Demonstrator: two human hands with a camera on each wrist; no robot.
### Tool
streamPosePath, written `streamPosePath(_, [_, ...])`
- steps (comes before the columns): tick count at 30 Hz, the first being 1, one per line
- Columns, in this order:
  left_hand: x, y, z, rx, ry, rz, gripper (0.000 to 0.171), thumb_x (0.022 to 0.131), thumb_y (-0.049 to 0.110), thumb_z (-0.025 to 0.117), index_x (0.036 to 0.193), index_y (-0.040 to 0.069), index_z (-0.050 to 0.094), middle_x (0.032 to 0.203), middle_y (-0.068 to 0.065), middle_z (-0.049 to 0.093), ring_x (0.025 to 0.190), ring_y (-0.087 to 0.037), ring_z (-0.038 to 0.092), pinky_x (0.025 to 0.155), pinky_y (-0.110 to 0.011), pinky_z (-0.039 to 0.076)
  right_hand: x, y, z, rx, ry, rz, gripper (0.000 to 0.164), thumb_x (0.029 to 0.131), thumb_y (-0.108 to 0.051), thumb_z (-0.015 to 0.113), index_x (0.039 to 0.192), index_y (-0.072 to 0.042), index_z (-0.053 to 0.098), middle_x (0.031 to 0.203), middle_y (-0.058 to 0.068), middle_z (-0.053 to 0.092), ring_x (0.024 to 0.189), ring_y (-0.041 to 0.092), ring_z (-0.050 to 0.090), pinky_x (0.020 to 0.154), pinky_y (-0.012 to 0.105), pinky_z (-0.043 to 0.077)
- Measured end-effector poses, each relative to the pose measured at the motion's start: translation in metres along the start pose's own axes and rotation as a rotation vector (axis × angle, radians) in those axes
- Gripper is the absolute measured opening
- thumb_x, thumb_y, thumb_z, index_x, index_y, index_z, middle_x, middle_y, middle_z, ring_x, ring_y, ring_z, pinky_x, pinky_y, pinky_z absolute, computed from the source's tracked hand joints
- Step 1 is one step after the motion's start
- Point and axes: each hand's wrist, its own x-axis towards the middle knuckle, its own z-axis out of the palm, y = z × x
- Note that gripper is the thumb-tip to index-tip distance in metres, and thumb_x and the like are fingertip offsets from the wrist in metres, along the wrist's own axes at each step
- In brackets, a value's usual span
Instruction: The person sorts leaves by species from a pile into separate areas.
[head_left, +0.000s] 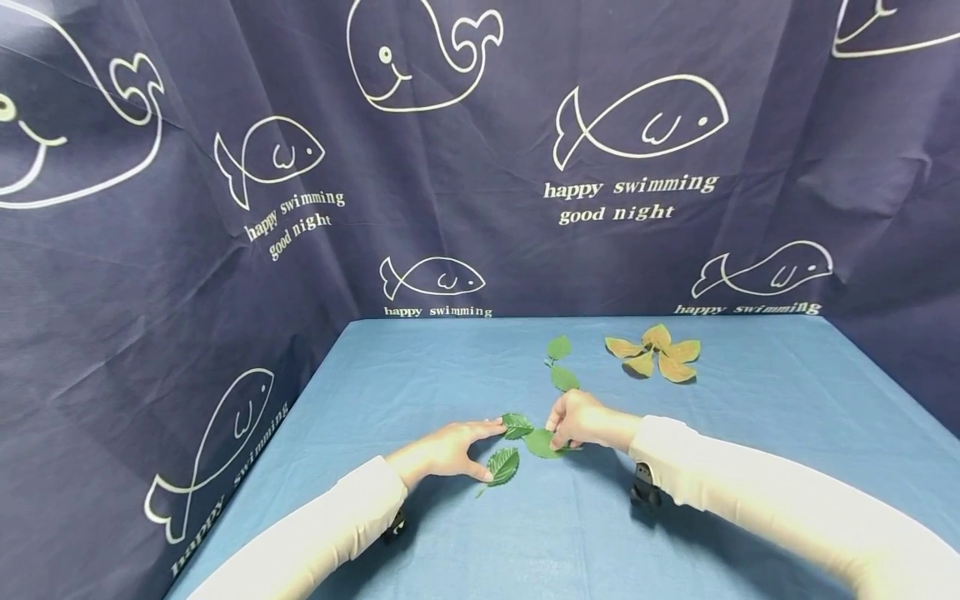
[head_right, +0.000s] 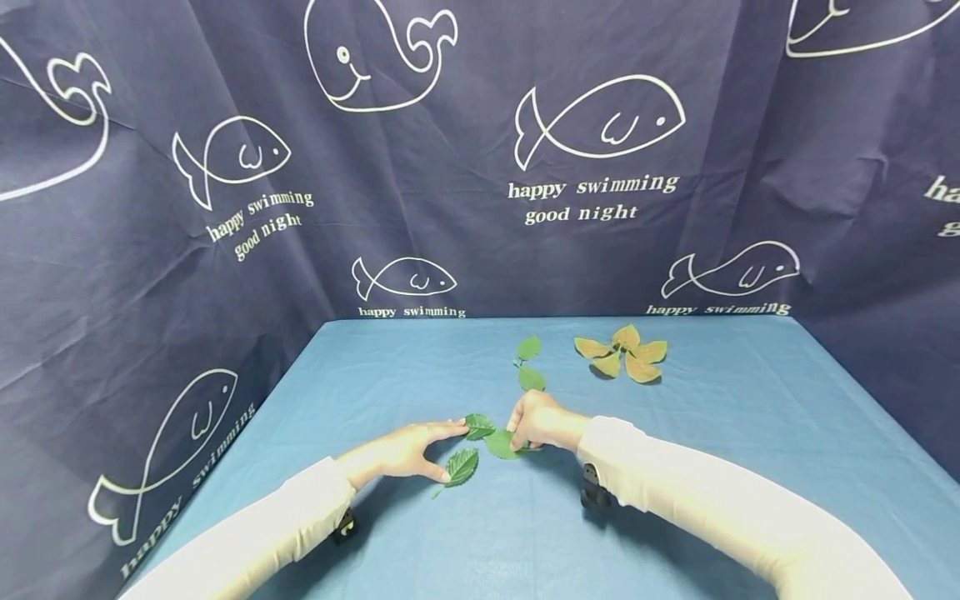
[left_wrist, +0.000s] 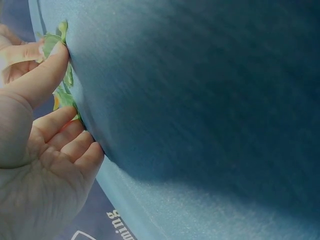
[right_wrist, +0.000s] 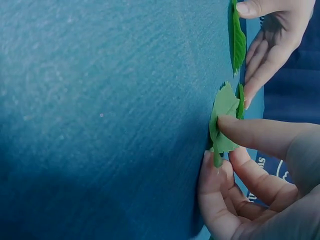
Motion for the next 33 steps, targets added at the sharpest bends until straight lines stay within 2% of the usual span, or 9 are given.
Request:
streamPosePath(5, [-0.001, 0.001, 0.001, 0.001, -0.002, -0.005, 0.078, 0.082, 0.027, 0.078, 0.150, 0.016, 0.039, 0.158, 0.000, 0.031, 0.146, -0.023, 0.028, 0.118, -0.047, 0.026, -0.002, 0.002, 0.001, 0.056, -0.006, 0.007, 0.015, 0.070, 0.005, 0.080, 0.081, 0.002, 0.070, 0.073, 0.008, 0.067, 0.061, 0.017, 0.065, 0.061, 0.031, 0.059])
streamPosePath(11, [-0.002, 0.002, 0.002, -0.008, -0.005, -0.011, 0.078, 0.082, 0.027, 0.078, 0.149, 0.016, 0.040, 0.158, -0.001, 0.031, 0.146, -0.024, 0.029, 0.118, -0.048, 0.025, 0.001, 0.005, 0.002, 0.123, -0.024, 0.028, 0.008, 0.074, 0.005, 0.077, 0.078, 0.003, 0.071, 0.066, 0.007, 0.064, 0.057, 0.015, 0.060, 0.061, 0.031, 0.060])
streamPosePath(16, [-0.001, 0.003, 0.001, -0.012, -0.004, -0.012, 0.078, 0.082, 0.026, 0.078, 0.149, 0.017, 0.040, 0.158, -0.001, 0.031, 0.146, -0.023, 0.028, 0.118, -0.047, 0.025, 0.004, 0.007, -0.003, 0.146, -0.087, 0.027, 0.004, 0.081, 0.004, 0.072, 0.085, 0.004, 0.071, 0.065, 0.006, 0.062, 0.058, 0.014, 0.059, 0.063, 0.032, 0.060])
streamPosePath(23, [-0.001, 0.005, -0.002, -0.009, -0.009, -0.025, 0.077, 0.082, 0.026, 0.077, 0.150, 0.017, 0.039, 0.159, 0.000, 0.030, 0.147, -0.023, 0.027, 0.118, -0.048, 0.025, 0.008, 0.011, -0.009, 0.247, -0.178, 0.031, 0.009, 0.086, 0.006, 0.063, 0.092, 0.008, 0.069, 0.063, 0.004, 0.058, 0.059, 0.012, 0.054, 0.065, 0.031, 0.059])
streamPosePath(29, [-0.002, 0.005, -0.002, 0.004, -0.009, -0.030, 0.078, 0.082, 0.026, 0.078, 0.149, 0.018, 0.040, 0.159, 0.000, 0.031, 0.147, -0.022, 0.028, 0.118, -0.048, 0.025, 0.009, 0.014, -0.010, 0.308, -0.206, 0.048, 0.010, 0.086, 0.004, 0.064, 0.095, 0.008, 0.068, 0.065, 0.004, 0.059, 0.060, 0.013, 0.057, 0.066, 0.030, 0.059])
streamPosePath(33, [-0.001, 0.004, -0.001, 0.018, 0.009, 0.002, 0.077, 0.081, 0.025, 0.078, 0.148, 0.015, 0.042, 0.157, -0.003, 0.034, 0.145, -0.023, 0.031, 0.118, -0.047, 0.026, 0.008, 0.011, -0.014, 0.342, -0.223, 0.053, 0.014, 0.086, 0.005, 0.064, 0.099, 0.010, 0.067, 0.067, 0.005, 0.060, 0.062, 0.013, 0.058, 0.068, 0.029, 0.059])
